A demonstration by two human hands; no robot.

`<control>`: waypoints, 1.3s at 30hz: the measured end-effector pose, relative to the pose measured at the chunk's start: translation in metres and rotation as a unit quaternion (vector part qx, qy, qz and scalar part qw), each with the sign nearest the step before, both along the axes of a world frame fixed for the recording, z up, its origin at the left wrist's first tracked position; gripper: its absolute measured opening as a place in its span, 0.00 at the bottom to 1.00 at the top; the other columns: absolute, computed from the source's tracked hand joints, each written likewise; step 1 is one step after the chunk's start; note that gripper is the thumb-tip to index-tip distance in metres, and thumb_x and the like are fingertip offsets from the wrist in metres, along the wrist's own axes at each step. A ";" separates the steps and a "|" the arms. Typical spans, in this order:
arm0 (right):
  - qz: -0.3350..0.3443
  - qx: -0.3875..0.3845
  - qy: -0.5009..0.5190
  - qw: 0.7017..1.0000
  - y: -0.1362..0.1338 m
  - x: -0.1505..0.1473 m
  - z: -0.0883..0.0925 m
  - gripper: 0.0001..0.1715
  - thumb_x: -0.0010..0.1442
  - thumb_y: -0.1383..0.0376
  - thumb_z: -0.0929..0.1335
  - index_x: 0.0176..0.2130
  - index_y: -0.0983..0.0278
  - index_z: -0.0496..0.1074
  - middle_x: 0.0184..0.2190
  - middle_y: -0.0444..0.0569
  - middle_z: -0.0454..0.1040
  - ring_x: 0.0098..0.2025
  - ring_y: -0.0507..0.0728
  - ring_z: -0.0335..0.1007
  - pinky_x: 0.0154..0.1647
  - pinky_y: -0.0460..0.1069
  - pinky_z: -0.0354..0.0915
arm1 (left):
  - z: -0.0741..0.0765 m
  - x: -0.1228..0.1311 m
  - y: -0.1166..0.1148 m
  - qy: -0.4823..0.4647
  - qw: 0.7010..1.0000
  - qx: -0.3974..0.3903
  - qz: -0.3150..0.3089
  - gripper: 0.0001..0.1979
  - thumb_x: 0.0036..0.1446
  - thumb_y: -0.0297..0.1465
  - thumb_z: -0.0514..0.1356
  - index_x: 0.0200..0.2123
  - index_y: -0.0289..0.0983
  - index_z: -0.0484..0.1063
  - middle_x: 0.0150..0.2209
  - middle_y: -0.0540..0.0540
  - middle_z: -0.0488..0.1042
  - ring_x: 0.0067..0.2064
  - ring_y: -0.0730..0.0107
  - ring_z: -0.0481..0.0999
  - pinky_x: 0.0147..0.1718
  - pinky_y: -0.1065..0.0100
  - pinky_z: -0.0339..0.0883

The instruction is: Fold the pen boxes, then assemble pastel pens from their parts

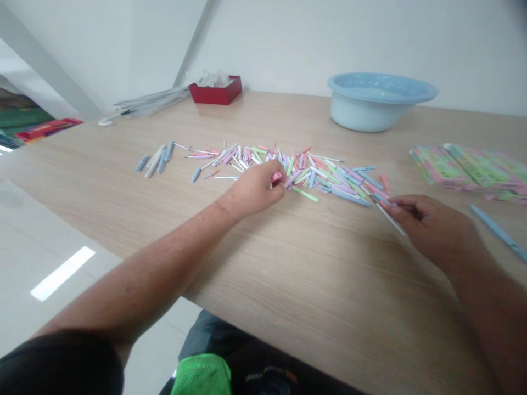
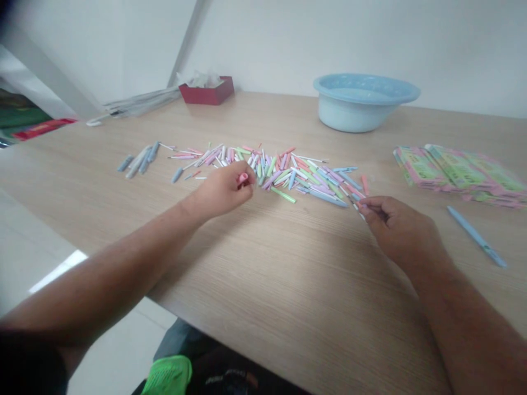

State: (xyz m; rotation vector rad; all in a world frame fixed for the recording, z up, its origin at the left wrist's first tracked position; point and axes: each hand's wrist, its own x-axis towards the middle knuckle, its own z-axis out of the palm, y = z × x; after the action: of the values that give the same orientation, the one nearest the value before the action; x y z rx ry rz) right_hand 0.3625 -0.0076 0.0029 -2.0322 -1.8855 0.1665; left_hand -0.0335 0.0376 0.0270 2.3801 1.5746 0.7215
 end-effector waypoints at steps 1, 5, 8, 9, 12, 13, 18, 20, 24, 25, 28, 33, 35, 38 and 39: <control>0.007 0.001 0.000 1.000 0.000 -0.001 -0.001 0.20 0.71 0.51 0.69 0.54 0.56 0.83 0.53 0.60 0.88 0.52 0.69 0.85 0.48 0.58 0.72 | 0.002 -0.017 0.005 0.026 0.999 0.002 0.038 0.04 0.61 0.28 0.61 0.39 0.41 0.74 0.38 0.46 0.80 0.42 0.58 0.79 0.45 0.61 0.70; 0.016 0.024 0.000 1.000 0.001 -0.003 -0.006 0.22 0.71 0.52 0.68 0.54 0.58 0.84 0.54 0.60 0.88 0.54 0.69 0.86 0.50 0.59 0.73 | -0.006 -0.089 0.022 0.092 0.986 -0.016 0.141 0.02 0.59 0.30 0.62 0.34 0.40 0.75 0.38 0.41 0.81 0.43 0.52 0.79 0.46 0.58 0.68; 0.021 0.030 -0.008 0.999 0.001 -0.003 -0.009 0.25 0.71 0.51 0.67 0.56 0.59 0.84 0.54 0.60 0.88 0.54 0.69 0.86 0.49 0.59 0.73 | -0.019 -0.125 0.028 0.127 0.975 -0.029 0.182 0.05 0.61 0.32 0.62 0.36 0.39 0.78 0.39 0.38 0.82 0.44 0.49 0.80 0.45 0.58 0.68; 0.021 0.030 -0.010 0.999 0.002 -0.002 -0.009 0.25 0.71 0.51 0.67 0.56 0.59 0.84 0.55 0.60 0.88 0.55 0.69 0.86 0.49 0.59 0.72 | -0.024 -0.131 0.029 0.137 0.972 -0.035 0.186 0.06 0.61 0.33 0.63 0.37 0.38 0.78 0.39 0.38 0.83 0.44 0.49 0.80 0.45 0.59 0.68; 0.019 0.026 -0.014 0.999 0.003 0.000 -0.010 0.26 0.70 0.53 0.66 0.57 0.60 0.84 0.55 0.61 0.88 0.56 0.69 0.86 0.50 0.58 0.73 | -0.035 -0.137 0.036 0.162 0.969 -0.039 0.181 0.08 0.63 0.34 0.63 0.41 0.38 0.81 0.43 0.39 0.85 0.47 0.50 0.82 0.47 0.60 0.68; 0.022 0.022 -0.017 0.999 0.004 0.001 -0.011 0.26 0.70 0.52 0.66 0.57 0.60 0.84 0.56 0.61 0.88 0.55 0.69 0.86 0.50 0.58 0.73 | -0.038 -0.137 0.039 0.171 0.968 -0.039 0.178 0.09 0.64 0.34 0.63 0.42 0.38 0.81 0.45 0.38 0.85 0.48 0.50 0.82 0.48 0.61 0.69; 0.024 0.053 -0.020 0.998 0.009 0.008 -0.019 0.31 0.65 0.47 0.66 0.54 0.59 0.87 0.50 0.59 0.90 0.50 0.70 0.87 0.46 0.60 0.75 | -0.047 -0.131 0.054 0.230 0.957 -0.042 0.169 0.13 0.66 0.37 0.61 0.44 0.38 0.83 0.48 0.36 0.87 0.53 0.45 0.84 0.49 0.59 0.70; 0.033 0.069 -0.026 0.997 0.009 0.010 -0.023 0.32 0.65 0.45 0.66 0.54 0.59 0.87 0.50 0.58 0.90 0.50 0.71 0.88 0.46 0.60 0.75 | -0.047 -0.130 0.058 0.255 0.951 -0.047 0.169 0.15 0.67 0.39 0.59 0.45 0.38 0.84 0.49 0.34 0.87 0.54 0.42 0.84 0.49 0.57 0.70; 0.053 0.079 -0.037 0.995 0.009 0.011 -0.025 0.31 0.66 0.46 0.66 0.53 0.58 0.88 0.51 0.57 0.90 0.50 0.70 0.88 0.46 0.59 0.75 | -0.040 -0.127 0.060 0.296 0.937 -0.063 0.176 0.18 0.69 0.40 0.58 0.45 0.35 0.85 0.46 0.28 0.86 0.53 0.36 0.85 0.48 0.54 0.71; 0.057 0.080 -0.037 0.994 0.009 0.011 -0.025 0.30 0.66 0.46 0.66 0.53 0.58 0.87 0.51 0.57 0.90 0.50 0.69 0.87 0.46 0.59 0.75 | -0.038 -0.126 0.059 0.304 0.934 -0.066 0.174 0.18 0.68 0.39 0.58 0.45 0.34 0.85 0.46 0.27 0.86 0.53 0.35 0.85 0.48 0.53 0.71; 0.069 0.087 -0.038 0.993 0.008 0.010 -0.024 0.28 0.67 0.48 0.67 0.53 0.58 0.87 0.51 0.58 0.89 0.50 0.68 0.87 0.47 0.58 0.74 | -0.035 -0.123 0.052 0.315 0.932 -0.071 0.162 0.17 0.67 0.36 0.59 0.45 0.33 0.85 0.45 0.27 0.86 0.53 0.35 0.85 0.48 0.53 0.71; 0.067 0.076 0.006 0.995 -0.003 0.000 -0.018 0.15 0.67 0.56 0.69 0.49 0.56 0.82 0.45 0.55 0.89 0.44 0.64 0.85 0.44 0.57 0.70 | -0.036 -0.128 0.030 0.301 0.939 -0.064 0.152 0.15 0.66 0.34 0.59 0.44 0.34 0.84 0.45 0.30 0.85 0.50 0.41 0.84 0.47 0.55 0.70; 0.098 0.051 0.071 0.991 -0.012 -0.015 -0.013 0.10 0.68 0.62 0.67 0.44 0.56 0.78 0.39 0.52 0.87 0.38 0.61 0.83 0.43 0.56 0.69 | -0.038 -0.131 0.020 0.285 0.944 -0.059 0.157 0.14 0.66 0.34 0.58 0.42 0.34 0.83 0.43 0.31 0.85 0.48 0.43 0.84 0.45 0.56 0.68; 0.191 0.017 0.119 0.974 -0.027 -0.056 -0.006 0.09 0.65 0.67 0.64 0.38 0.57 0.74 0.27 0.47 0.77 0.30 0.59 0.73 0.37 0.55 0.65 | -0.038 -0.135 0.009 0.252 0.952 -0.046 0.165 0.14 0.67 0.33 0.57 0.42 0.34 0.82 0.43 0.34 0.84 0.46 0.50 0.81 0.43 0.57 0.66; 0.229 0.014 0.098 0.968 -0.031 -0.074 -0.004 0.09 0.64 0.67 0.64 0.37 0.58 0.75 0.27 0.47 0.76 0.30 0.60 0.72 0.36 0.55 0.63 | -0.037 -0.135 0.006 0.239 0.956 -0.040 0.165 0.13 0.67 0.33 0.57 0.43 0.35 0.82 0.43 0.35 0.84 0.46 0.52 0.80 0.44 0.58 0.66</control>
State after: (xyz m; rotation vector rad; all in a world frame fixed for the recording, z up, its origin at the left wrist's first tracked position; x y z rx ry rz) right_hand 0.2886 -0.0390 -0.0011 -1.4686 -2.1771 0.4368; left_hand -0.1682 0.0436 -0.0102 2.3732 2.1772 0.1149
